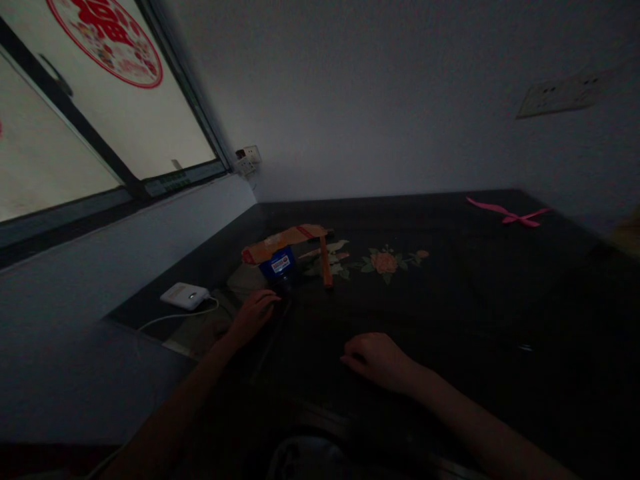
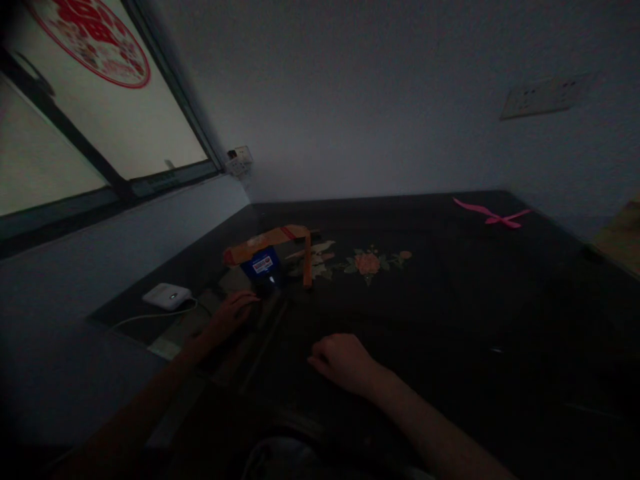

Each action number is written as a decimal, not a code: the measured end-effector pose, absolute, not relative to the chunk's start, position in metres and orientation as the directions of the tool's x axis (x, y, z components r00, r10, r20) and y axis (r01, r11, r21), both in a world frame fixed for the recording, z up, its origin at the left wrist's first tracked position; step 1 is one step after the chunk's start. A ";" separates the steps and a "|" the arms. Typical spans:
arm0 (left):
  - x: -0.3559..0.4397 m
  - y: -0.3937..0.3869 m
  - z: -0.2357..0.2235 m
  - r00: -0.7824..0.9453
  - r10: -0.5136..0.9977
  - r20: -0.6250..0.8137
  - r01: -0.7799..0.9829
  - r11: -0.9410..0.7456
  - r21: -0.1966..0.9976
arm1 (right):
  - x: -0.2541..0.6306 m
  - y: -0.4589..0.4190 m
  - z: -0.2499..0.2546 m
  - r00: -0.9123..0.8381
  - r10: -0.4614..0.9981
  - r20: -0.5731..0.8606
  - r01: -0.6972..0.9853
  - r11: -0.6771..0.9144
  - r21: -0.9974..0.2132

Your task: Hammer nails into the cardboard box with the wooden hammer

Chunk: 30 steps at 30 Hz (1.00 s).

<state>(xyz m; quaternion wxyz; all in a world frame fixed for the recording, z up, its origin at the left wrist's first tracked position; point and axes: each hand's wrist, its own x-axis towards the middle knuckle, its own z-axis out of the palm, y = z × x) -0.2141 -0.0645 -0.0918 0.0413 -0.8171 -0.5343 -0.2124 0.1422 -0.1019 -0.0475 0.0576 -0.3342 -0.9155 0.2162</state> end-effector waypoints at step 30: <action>-0.240 -0.062 -0.086 0.259 0.915 0.310 0.908 -0.340 0.246 | 0.142 -0.104 -0.045 -0.776 0.630 -0.035 0.582 0.693 -0.425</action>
